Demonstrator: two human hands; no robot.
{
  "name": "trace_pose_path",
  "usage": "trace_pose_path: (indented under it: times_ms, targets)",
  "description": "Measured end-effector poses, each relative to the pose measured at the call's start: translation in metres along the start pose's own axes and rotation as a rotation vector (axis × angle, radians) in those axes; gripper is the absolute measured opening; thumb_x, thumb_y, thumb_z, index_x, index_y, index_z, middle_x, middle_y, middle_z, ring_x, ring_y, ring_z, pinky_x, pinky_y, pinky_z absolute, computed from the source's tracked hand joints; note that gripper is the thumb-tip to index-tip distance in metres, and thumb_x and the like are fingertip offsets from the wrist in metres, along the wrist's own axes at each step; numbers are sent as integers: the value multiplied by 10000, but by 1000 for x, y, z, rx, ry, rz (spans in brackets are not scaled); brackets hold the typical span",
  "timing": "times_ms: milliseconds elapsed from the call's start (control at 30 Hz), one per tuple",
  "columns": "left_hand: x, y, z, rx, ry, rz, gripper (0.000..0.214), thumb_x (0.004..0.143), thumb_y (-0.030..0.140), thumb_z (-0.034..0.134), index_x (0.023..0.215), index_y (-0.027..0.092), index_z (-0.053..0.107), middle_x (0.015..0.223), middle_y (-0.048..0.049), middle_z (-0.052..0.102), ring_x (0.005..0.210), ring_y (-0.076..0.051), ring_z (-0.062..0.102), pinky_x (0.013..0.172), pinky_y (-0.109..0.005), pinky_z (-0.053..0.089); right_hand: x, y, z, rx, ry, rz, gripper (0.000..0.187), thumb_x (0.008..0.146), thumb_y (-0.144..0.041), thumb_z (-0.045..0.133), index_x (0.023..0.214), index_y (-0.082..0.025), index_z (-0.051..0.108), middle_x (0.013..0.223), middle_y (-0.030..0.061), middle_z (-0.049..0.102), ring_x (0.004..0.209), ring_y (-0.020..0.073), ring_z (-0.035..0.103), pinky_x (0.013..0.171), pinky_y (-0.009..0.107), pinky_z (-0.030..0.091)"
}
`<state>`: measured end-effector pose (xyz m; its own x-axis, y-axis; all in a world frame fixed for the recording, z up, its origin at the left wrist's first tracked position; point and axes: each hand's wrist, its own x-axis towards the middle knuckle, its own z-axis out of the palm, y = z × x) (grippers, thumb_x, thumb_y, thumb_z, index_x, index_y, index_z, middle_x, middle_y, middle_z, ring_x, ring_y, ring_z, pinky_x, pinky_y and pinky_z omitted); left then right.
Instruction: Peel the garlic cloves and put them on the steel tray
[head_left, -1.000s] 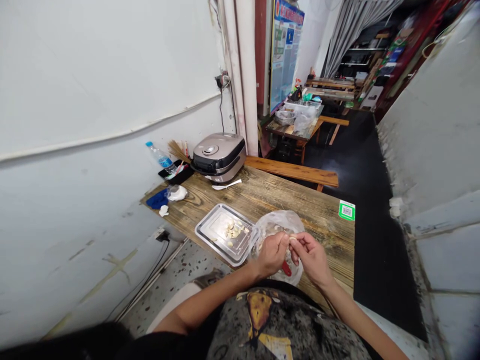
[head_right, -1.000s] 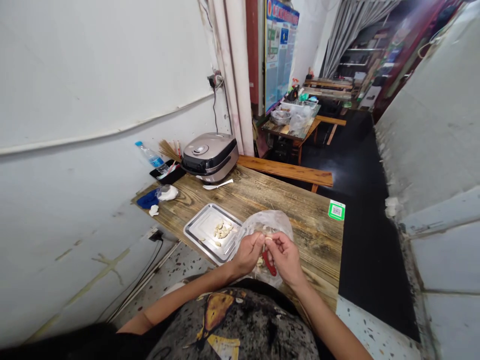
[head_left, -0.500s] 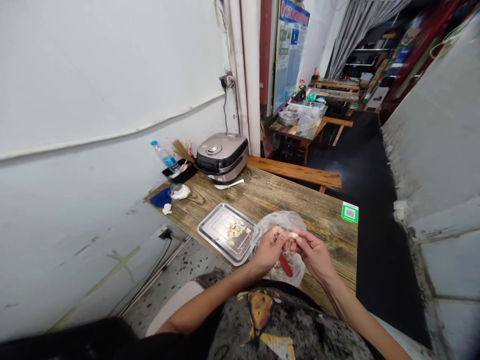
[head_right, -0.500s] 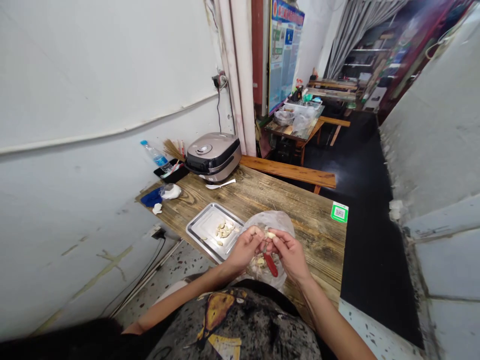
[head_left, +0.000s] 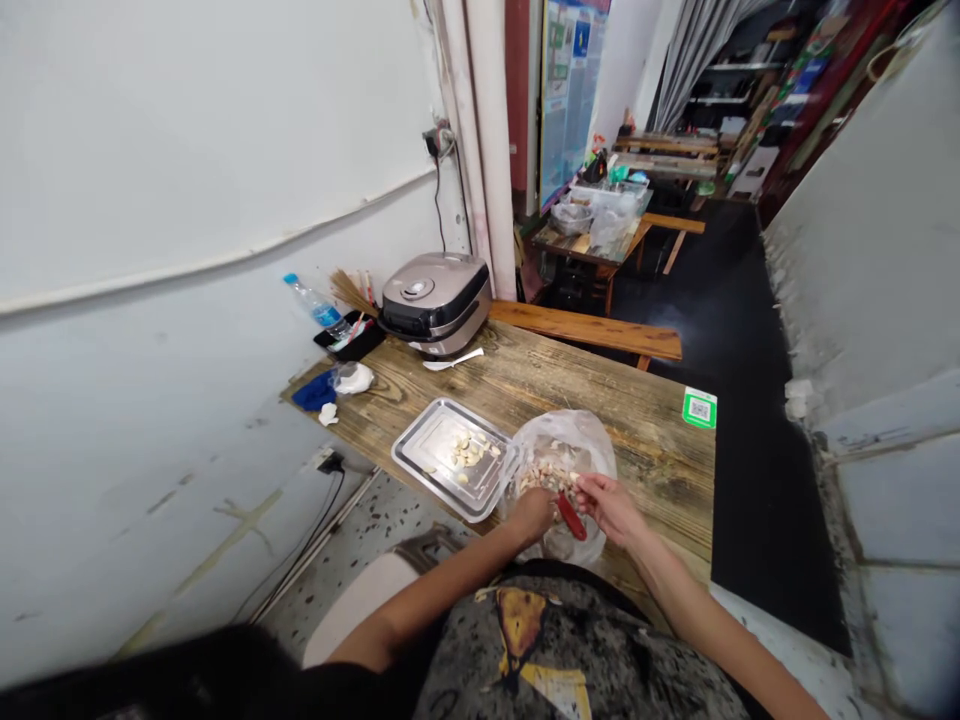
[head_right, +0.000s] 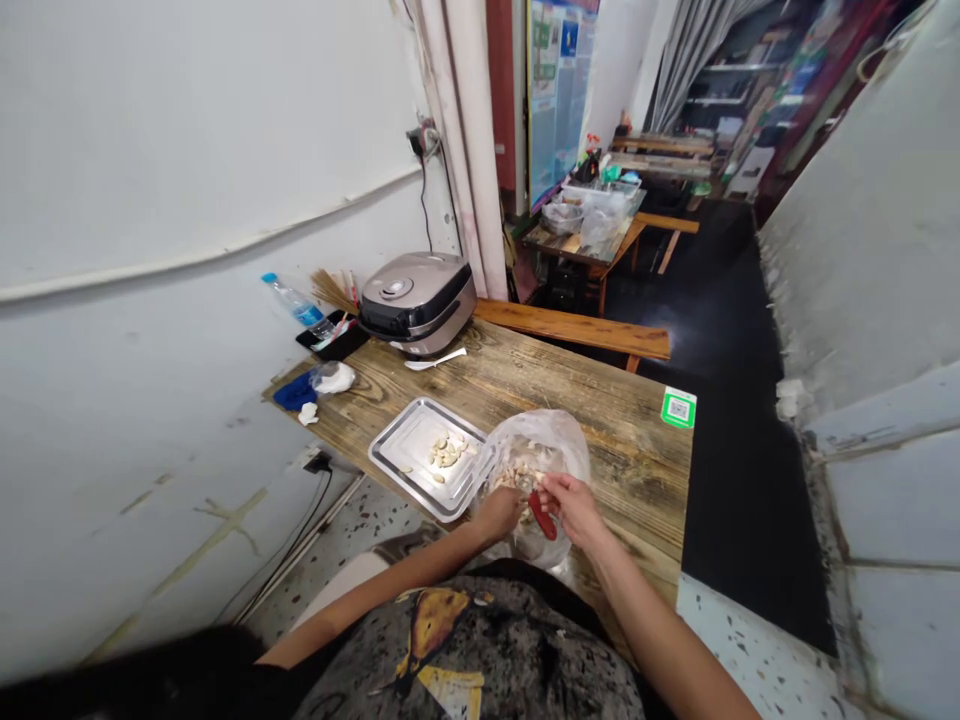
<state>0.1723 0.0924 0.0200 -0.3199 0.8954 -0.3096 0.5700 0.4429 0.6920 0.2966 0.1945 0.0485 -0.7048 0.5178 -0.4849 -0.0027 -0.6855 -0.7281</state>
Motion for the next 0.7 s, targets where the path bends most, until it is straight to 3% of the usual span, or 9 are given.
trace_pose_path:
  times_ms: [100,200,267,367,467,567,700]
  targets:
    - [-1,-23,12,-187,54,-193,361,809,381,427,628,130,612,620,-57,607,606,-156,564,626,-265,421,18,46,-13,-236,86,27,314,574,-351,730,763,-166,560,524,-31,556,416,90,474,412,206,370]
    - [-2,-32,19,-622,-28,-320,309,785,415,483,890,151,605,712,-43,637,587,-146,581,591,-273,454,29,80,-17,-487,67,-35,266,614,-370,666,737,-178,531,512,-38,535,416,100,462,421,216,355]
    - [-2,-36,21,-863,-59,-308,291,732,358,576,954,169,579,773,-32,646,616,-134,586,613,-277,471,36,92,-16,-679,62,-130,238,647,-383,626,726,-176,539,523,-29,538,451,111,477,448,221,357]
    - [-2,-47,14,-1037,10,-331,247,673,308,646,841,135,593,724,-25,633,588,-109,559,611,-257,471,50,94,-13,-930,12,-234,238,665,-386,613,764,-171,583,544,-23,554,508,131,509,492,226,372]
    - [1,-70,-11,-972,276,-412,249,679,311,640,825,115,592,635,-7,597,508,-83,510,527,-210,440,70,80,-10,-1078,-78,-288,208,731,-321,552,848,-169,632,680,11,631,636,155,572,600,243,422]
    - [9,-99,-47,-795,524,-510,224,757,305,555,870,117,600,592,8,565,467,-70,484,469,-179,403,92,62,-6,-1351,-21,-345,248,806,-201,437,908,-170,661,913,57,657,860,162,584,781,242,404]
    - [19,-122,-82,-636,580,-593,359,841,277,432,1158,134,520,644,-13,598,498,-92,542,502,-199,441,116,51,4,-1557,44,-282,253,834,-179,420,920,-154,657,949,96,639,914,175,567,801,234,372]
